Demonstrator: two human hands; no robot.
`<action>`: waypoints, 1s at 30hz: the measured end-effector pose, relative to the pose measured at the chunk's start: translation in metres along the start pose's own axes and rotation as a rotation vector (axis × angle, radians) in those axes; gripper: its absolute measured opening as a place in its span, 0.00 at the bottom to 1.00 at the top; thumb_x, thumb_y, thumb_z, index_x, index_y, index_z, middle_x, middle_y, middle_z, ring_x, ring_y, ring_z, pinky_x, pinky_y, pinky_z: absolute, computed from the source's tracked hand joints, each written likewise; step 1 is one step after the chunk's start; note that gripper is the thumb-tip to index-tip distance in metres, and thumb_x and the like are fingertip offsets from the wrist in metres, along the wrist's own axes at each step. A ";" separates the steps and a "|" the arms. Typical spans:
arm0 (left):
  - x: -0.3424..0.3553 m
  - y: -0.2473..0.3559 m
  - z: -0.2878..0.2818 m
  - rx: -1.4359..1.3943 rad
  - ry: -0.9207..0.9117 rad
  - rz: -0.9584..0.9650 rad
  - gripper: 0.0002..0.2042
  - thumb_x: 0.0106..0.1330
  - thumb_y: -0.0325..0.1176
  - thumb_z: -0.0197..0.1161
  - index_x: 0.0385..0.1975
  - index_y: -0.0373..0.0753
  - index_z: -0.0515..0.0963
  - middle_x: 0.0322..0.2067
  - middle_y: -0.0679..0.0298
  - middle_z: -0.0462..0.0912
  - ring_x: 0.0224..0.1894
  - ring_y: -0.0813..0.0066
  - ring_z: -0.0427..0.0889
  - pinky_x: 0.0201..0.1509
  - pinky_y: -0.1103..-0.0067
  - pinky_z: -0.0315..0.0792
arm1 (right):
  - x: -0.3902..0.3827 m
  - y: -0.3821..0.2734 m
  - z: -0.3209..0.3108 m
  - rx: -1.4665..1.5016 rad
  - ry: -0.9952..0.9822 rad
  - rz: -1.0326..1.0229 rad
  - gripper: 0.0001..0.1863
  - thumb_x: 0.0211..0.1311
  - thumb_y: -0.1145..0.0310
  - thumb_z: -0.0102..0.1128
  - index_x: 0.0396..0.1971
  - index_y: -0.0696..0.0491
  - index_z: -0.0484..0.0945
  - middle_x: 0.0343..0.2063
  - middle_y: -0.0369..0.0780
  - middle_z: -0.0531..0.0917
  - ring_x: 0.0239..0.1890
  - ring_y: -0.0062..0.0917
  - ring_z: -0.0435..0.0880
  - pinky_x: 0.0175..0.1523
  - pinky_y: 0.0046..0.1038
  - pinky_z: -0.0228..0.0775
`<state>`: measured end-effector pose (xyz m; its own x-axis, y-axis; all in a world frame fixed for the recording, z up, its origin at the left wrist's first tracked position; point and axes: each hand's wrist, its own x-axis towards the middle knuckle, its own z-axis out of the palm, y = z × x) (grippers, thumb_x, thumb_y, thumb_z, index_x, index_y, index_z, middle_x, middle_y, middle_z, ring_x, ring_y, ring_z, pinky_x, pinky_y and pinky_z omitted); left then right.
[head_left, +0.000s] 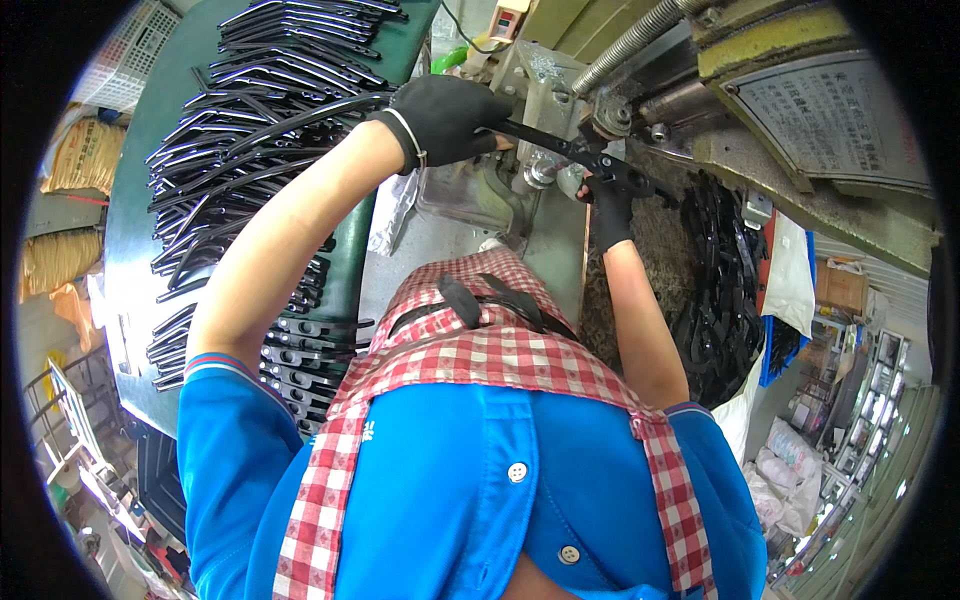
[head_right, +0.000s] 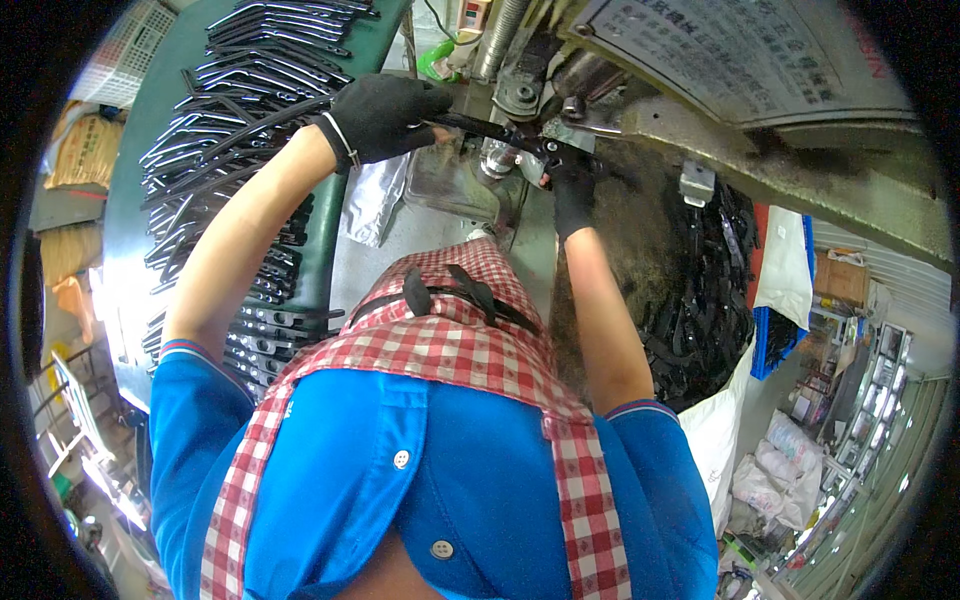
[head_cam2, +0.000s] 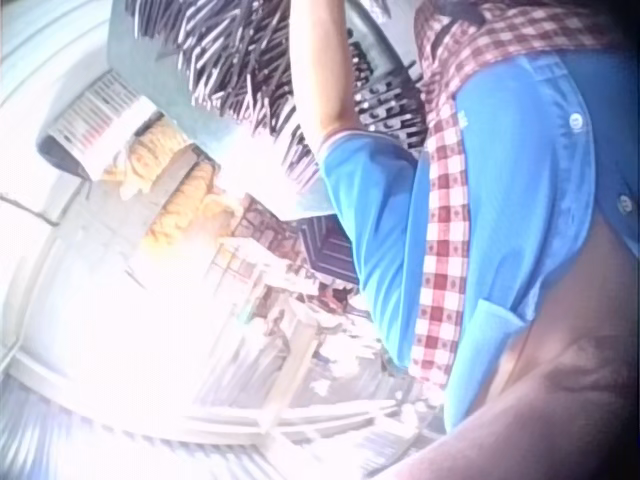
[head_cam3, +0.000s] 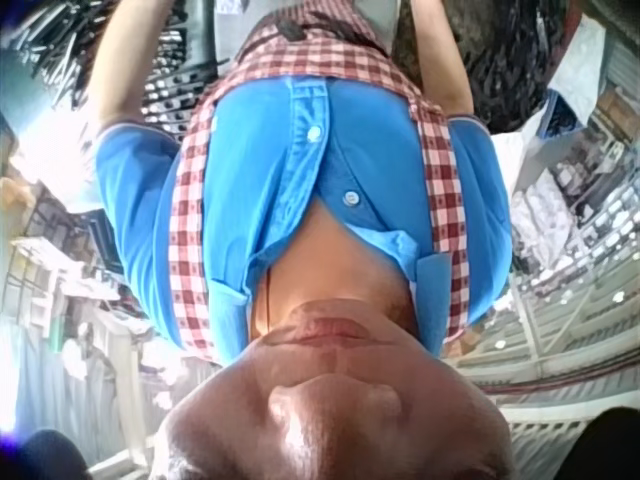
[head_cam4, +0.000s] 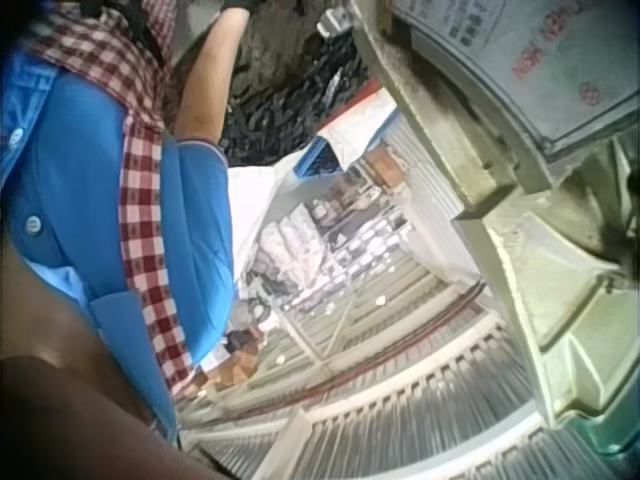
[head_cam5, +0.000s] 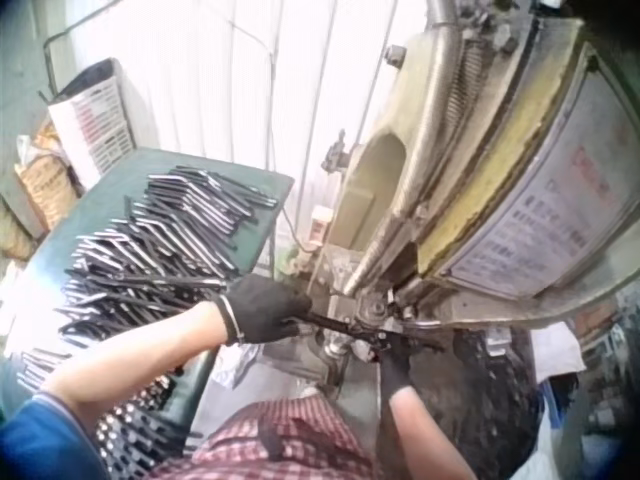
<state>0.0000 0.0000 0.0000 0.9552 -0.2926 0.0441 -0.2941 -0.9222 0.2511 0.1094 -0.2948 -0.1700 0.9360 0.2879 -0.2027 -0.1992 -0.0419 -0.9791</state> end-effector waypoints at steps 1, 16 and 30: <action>0.000 0.003 0.001 -0.021 0.021 0.022 0.19 0.59 0.51 0.59 0.43 0.44 0.73 0.31 0.54 0.79 0.36 0.53 0.80 0.38 0.64 0.73 | -0.002 0.002 -0.002 -0.060 -0.008 -0.021 0.08 0.54 0.69 0.63 0.31 0.56 0.76 0.20 0.36 0.78 0.20 0.21 0.77 0.28 0.25 0.72; -0.120 0.008 -0.016 -0.121 0.018 -0.163 0.09 0.61 0.37 0.56 0.40 0.50 0.76 0.27 0.56 0.80 0.32 0.54 0.80 0.35 0.63 0.73 | 0.038 -0.007 0.012 -1.420 -0.072 -0.354 0.20 0.57 0.53 0.51 0.40 0.51 0.79 0.42 0.53 0.78 0.47 0.47 0.76 0.50 0.42 0.67; -0.402 -0.018 0.072 0.086 -0.092 -0.859 0.12 0.53 0.35 0.60 0.38 0.43 0.79 0.43 0.61 0.77 0.47 0.59 0.75 0.48 0.71 0.71 | 0.077 0.008 -0.007 -1.210 -0.158 -0.301 0.20 0.52 0.51 0.61 0.36 0.51 0.79 0.32 0.49 0.82 0.39 0.47 0.79 0.40 0.42 0.70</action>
<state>-0.3815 0.1161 -0.0919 0.8420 0.4983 -0.2068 0.5232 -0.8478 0.0872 0.1820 -0.2793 -0.1933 0.8366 0.5459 -0.0466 0.4873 -0.7802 -0.3923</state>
